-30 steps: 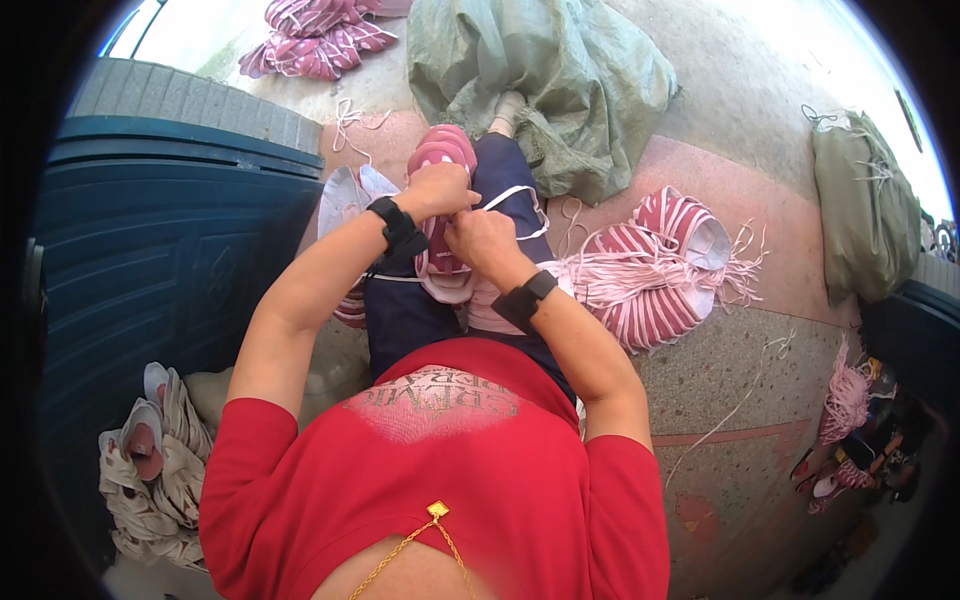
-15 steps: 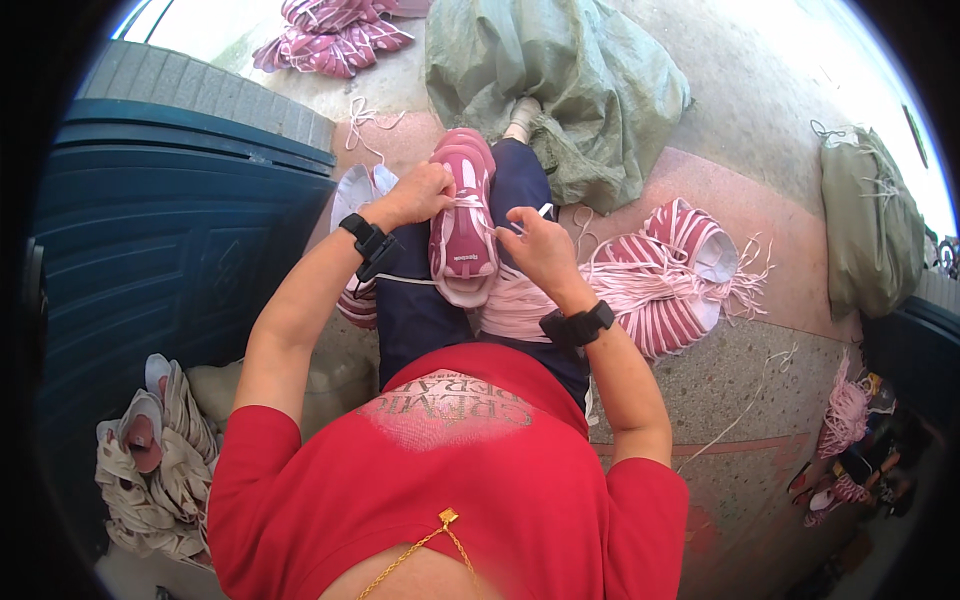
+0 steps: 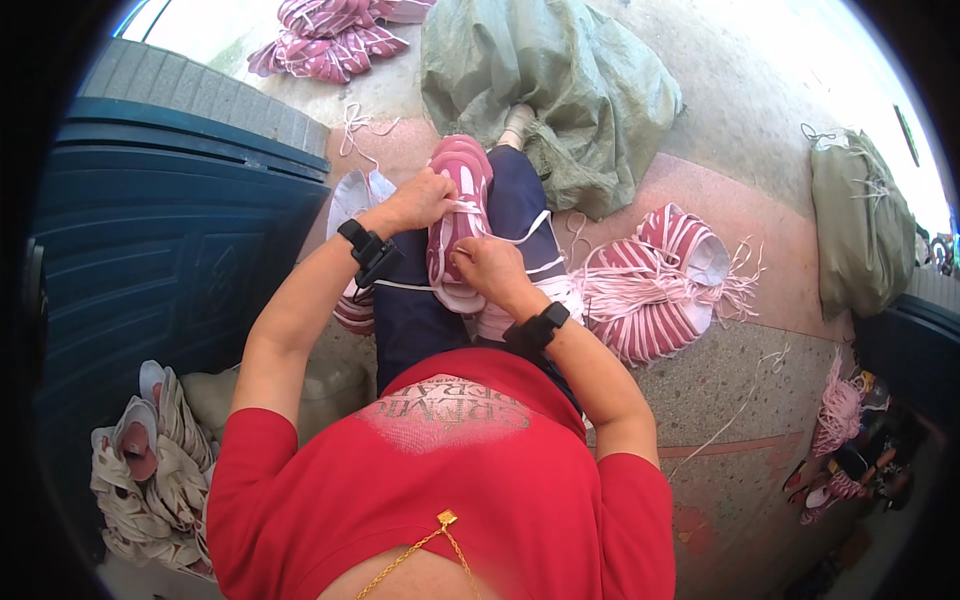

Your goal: The person sits on the ground and laces a pink sneaker by hand. They repeatedly thread a long pink shoelace through the eyelets, pull the ends to tighten the fit, and adjust the laces across the tongue of the shoe.

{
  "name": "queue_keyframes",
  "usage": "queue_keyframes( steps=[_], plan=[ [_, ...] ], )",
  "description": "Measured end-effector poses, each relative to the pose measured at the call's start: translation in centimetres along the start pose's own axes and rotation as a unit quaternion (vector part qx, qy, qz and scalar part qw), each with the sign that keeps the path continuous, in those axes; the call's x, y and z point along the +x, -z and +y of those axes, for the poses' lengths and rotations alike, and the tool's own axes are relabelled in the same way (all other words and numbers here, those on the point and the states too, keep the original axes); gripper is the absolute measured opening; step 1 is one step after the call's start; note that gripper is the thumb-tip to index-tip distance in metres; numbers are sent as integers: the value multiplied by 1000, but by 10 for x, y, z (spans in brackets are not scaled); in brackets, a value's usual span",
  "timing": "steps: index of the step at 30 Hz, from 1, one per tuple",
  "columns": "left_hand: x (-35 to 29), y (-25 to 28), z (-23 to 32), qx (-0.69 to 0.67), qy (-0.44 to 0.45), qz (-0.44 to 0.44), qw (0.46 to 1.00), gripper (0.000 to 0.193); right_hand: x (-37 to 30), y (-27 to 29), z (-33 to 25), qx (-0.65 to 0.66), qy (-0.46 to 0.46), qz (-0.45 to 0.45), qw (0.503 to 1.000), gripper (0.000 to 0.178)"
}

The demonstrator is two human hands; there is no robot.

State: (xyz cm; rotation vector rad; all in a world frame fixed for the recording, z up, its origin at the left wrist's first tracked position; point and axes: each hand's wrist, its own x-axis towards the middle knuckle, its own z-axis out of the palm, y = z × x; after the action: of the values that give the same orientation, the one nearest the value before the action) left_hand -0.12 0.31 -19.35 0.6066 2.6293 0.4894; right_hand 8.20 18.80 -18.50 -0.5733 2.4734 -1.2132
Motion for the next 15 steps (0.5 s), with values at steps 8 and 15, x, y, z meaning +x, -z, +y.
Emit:
queue_keyframes(
  steps=[8, 15],
  plan=[
    [-17, 21, -19, -469, 190, -103, 856, 18, 14, -8, 0, -49, 3, 46, 998, 18],
    [-46, 24, -34, -610, 257, -43, 748, 22, 47, -19, -8, -169, -18, 54, 984, 17]
  ],
)
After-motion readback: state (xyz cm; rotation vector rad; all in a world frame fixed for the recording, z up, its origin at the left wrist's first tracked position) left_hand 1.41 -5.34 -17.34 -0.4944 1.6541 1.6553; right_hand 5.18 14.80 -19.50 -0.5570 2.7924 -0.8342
